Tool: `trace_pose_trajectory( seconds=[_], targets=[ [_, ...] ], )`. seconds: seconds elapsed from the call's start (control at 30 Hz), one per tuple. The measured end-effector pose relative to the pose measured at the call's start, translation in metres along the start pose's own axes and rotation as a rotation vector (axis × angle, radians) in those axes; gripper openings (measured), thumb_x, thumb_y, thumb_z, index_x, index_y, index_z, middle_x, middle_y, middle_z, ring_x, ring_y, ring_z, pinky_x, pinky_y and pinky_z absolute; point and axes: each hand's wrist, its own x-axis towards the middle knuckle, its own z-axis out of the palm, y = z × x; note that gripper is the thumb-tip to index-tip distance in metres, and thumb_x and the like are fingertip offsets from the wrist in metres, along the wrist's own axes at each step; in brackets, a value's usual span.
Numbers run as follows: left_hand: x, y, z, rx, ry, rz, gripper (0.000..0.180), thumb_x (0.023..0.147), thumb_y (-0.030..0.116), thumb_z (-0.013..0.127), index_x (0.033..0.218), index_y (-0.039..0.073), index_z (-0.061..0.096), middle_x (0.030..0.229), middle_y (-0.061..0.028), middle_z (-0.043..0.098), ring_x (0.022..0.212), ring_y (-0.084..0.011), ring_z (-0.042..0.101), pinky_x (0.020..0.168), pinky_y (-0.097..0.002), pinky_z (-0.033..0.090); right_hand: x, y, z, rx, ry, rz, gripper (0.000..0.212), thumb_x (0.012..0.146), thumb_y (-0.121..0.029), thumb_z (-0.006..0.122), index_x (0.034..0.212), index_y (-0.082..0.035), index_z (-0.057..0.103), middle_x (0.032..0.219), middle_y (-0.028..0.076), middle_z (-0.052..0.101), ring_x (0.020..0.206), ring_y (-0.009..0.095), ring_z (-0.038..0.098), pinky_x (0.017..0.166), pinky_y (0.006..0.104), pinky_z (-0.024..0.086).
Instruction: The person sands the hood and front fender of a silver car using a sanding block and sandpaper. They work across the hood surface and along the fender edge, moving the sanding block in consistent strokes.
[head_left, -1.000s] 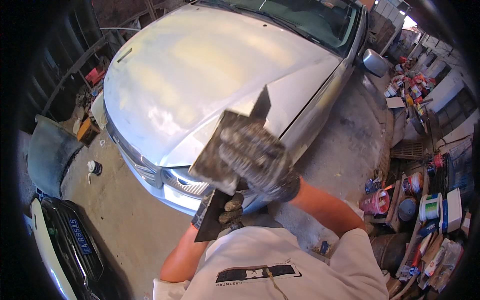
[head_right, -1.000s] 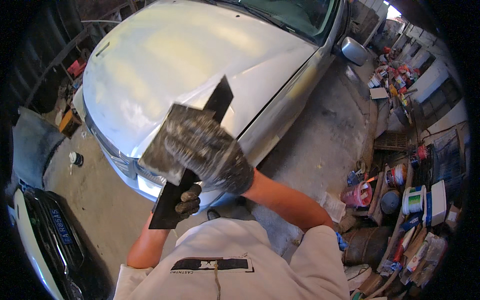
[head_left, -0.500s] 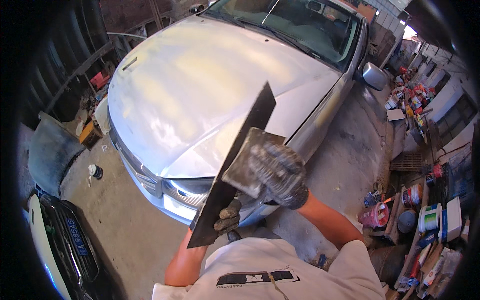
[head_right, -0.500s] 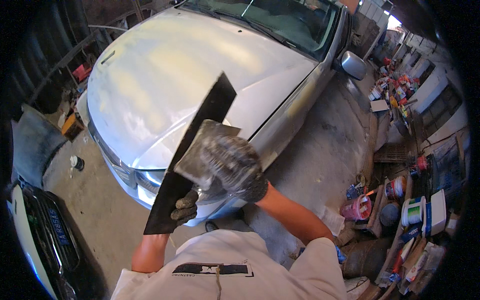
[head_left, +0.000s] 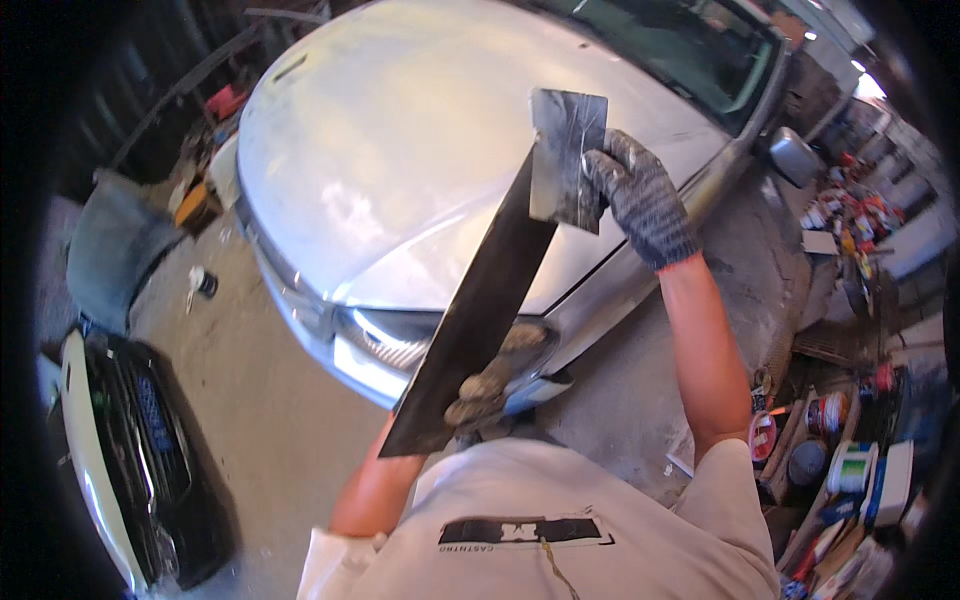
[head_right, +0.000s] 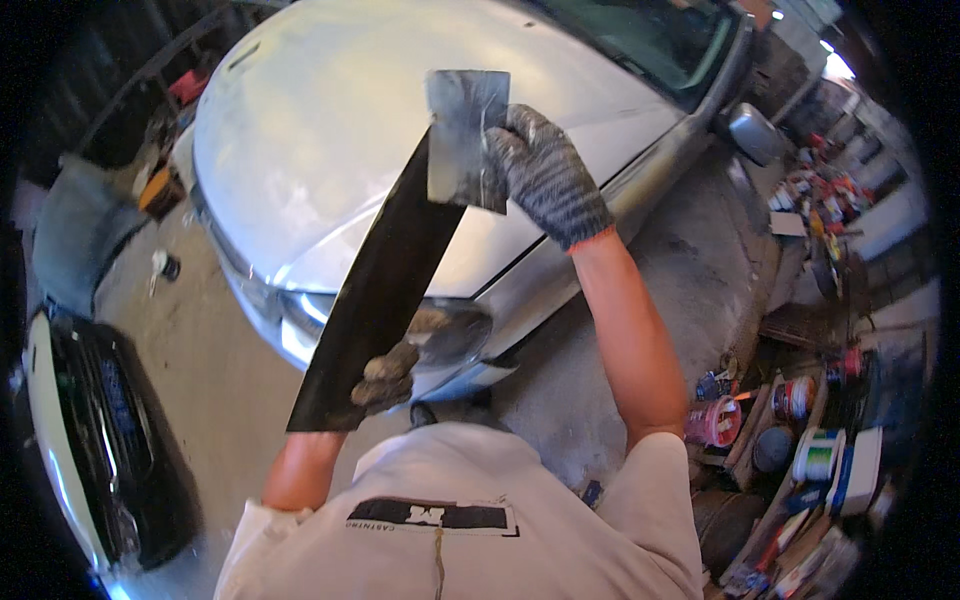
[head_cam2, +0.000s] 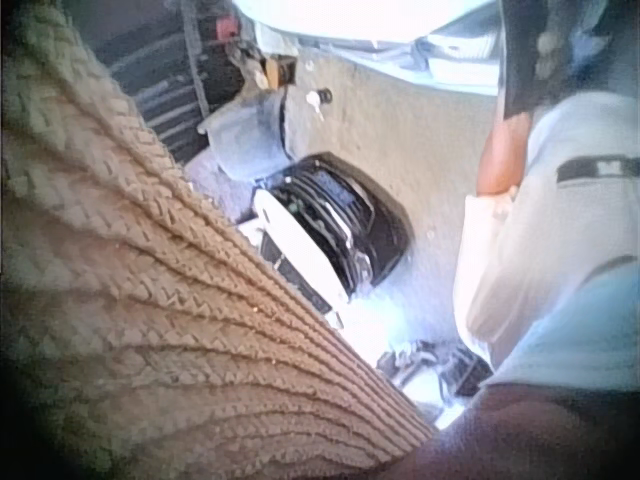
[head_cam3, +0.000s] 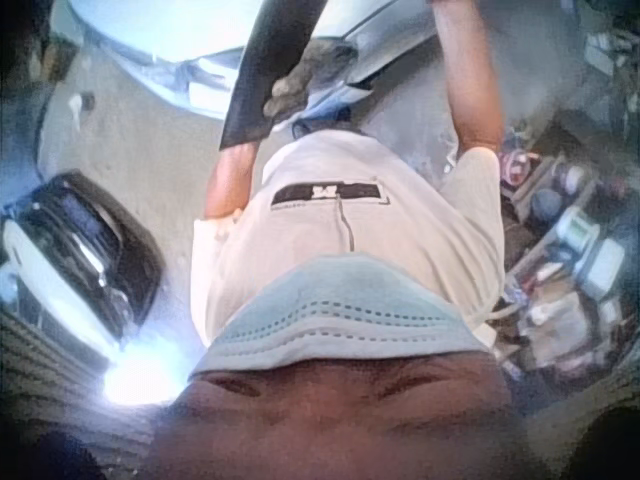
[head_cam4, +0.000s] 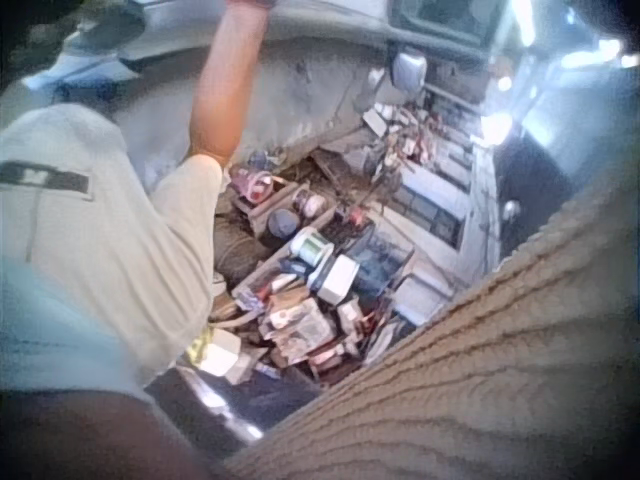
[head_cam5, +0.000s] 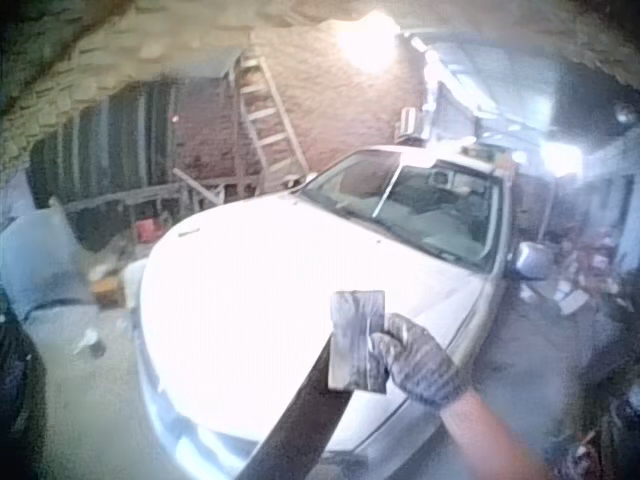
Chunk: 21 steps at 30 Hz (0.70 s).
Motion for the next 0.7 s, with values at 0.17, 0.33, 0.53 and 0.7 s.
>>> trace_pose_trajectory(
  seconds=[0.17, 0.33, 0.53, 0.7],
  targets=[
    [0.031, 0.002, -0.016, -0.286, -0.350, 0.047, 0.054, 0.105, 0.043, 0.044, 0.135, -0.001, 0.052, 0.082, -0.0034, 0.059, 0.061, -0.0123, 0.055, 0.051, -0.0248, 0.046, -0.071, -0.016, 0.069, -0.332, -0.059, -0.199, 0.028, 0.096, -0.016, 0.065, 0.115, 0.004, 0.063, 0.104, 0.021, 0.069, 0.094, 0.036, 0.068, 0.089, 0.0414, 0.055],
    [0.043, -0.004, -0.043, -0.097, -0.331, 0.231, 0.034, 0.105, 0.028, 0.048, 0.132, 0.008, 0.056, 0.124, -0.0116, 0.063, 0.108, -0.0217, 0.064, 0.096, -0.0383, 0.054, -0.094, -0.048, 0.078, -0.468, -0.255, -0.491, 0.031, 0.095, -0.016, 0.065, 0.120, 0.002, 0.061, 0.107, 0.021, 0.068, 0.096, 0.035, 0.069, 0.087, 0.0440, 0.056],
    [0.042, -0.010, -0.033, -0.151, -0.062, 0.102, 0.047, 0.102, 0.032, 0.055, 0.142, 0.009, 0.049, 0.120, -0.0111, 0.064, 0.098, -0.0150, 0.066, 0.077, -0.0321, 0.059, -0.084, -0.024, 0.070, -0.988, -0.021, -0.922, 0.040, 0.090, -0.023, 0.065, 0.129, -0.019, 0.065, 0.141, 0.001, 0.059, 0.131, 0.023, 0.051, 0.110, 0.0416, 0.039],
    [0.036, -0.003, -0.035, 0.593, -0.020, 0.356, 0.047, 0.104, 0.032, 0.054, 0.144, 0.009, 0.049, 0.137, -0.0100, 0.059, 0.116, -0.0188, 0.063, 0.099, -0.0335, 0.055, -0.095, 0.009, 0.060, -0.990, 0.035, -0.933, 0.040, 0.090, -0.021, 0.065, 0.130, -0.018, 0.065, 0.140, 0.003, 0.061, 0.131, 0.026, 0.051, 0.110, 0.0459, 0.039]
  ],
)
